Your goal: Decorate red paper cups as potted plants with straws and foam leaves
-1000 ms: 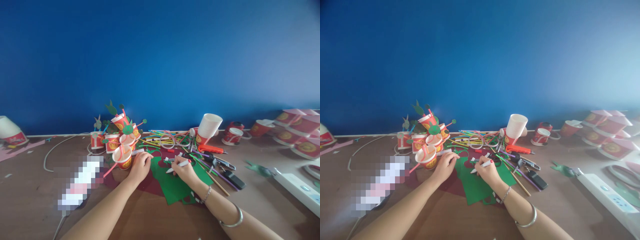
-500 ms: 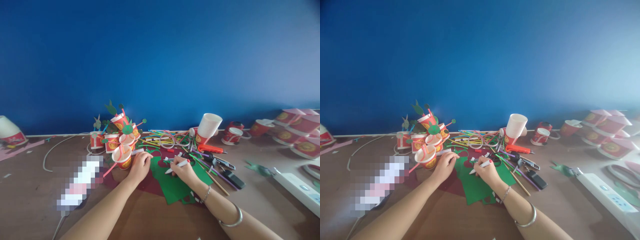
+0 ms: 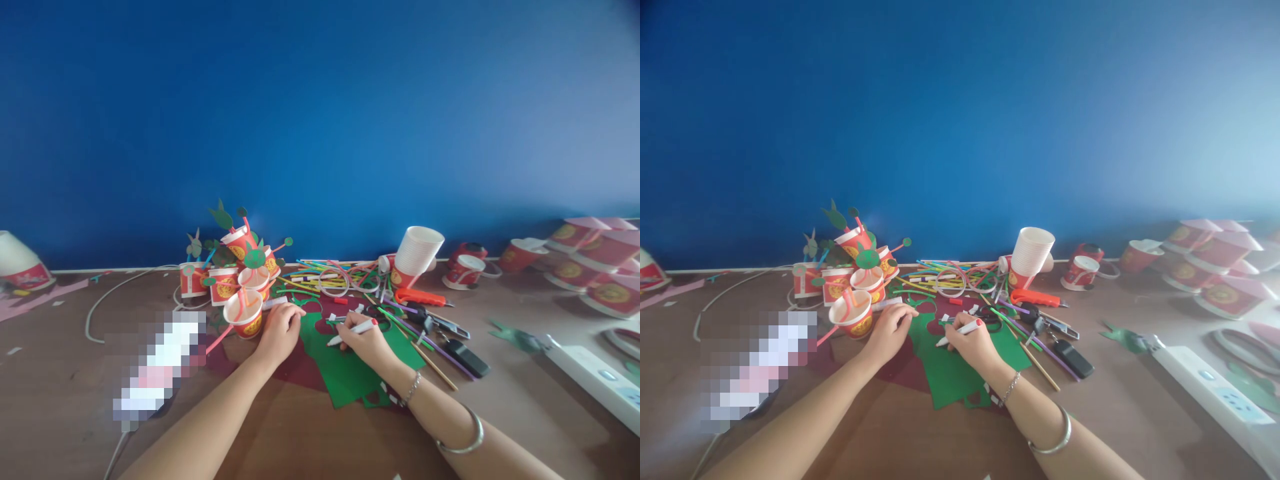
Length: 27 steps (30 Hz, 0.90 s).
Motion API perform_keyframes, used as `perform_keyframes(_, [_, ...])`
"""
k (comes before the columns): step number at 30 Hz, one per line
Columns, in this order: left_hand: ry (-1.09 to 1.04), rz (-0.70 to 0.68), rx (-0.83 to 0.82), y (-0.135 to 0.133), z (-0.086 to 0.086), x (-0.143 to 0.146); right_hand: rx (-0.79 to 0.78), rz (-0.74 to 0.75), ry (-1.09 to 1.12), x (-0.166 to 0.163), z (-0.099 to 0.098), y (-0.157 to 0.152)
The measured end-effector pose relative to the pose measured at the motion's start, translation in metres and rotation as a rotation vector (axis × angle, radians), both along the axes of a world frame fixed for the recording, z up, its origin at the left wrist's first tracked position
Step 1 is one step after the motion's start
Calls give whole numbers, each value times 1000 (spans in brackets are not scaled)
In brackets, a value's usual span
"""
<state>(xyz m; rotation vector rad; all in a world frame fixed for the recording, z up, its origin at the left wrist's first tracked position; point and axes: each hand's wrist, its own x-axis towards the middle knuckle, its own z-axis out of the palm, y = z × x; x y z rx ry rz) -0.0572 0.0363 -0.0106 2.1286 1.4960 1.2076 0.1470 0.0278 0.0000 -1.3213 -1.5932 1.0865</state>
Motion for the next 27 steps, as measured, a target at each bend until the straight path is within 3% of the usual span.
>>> perform_keyframes(9, [-3, -2, -12, 0, 1, 0, 22, -19, 121, 1, 3, 2])
perform_keyframes(18, [-4, 9, -4, 0, 0, 0, 74, 4, 27, 0, 1, 0])
perform_keyframes(27, [-4, 5, 3, -1, 0, 0, 21, 32, -45, -1, 0, -1])
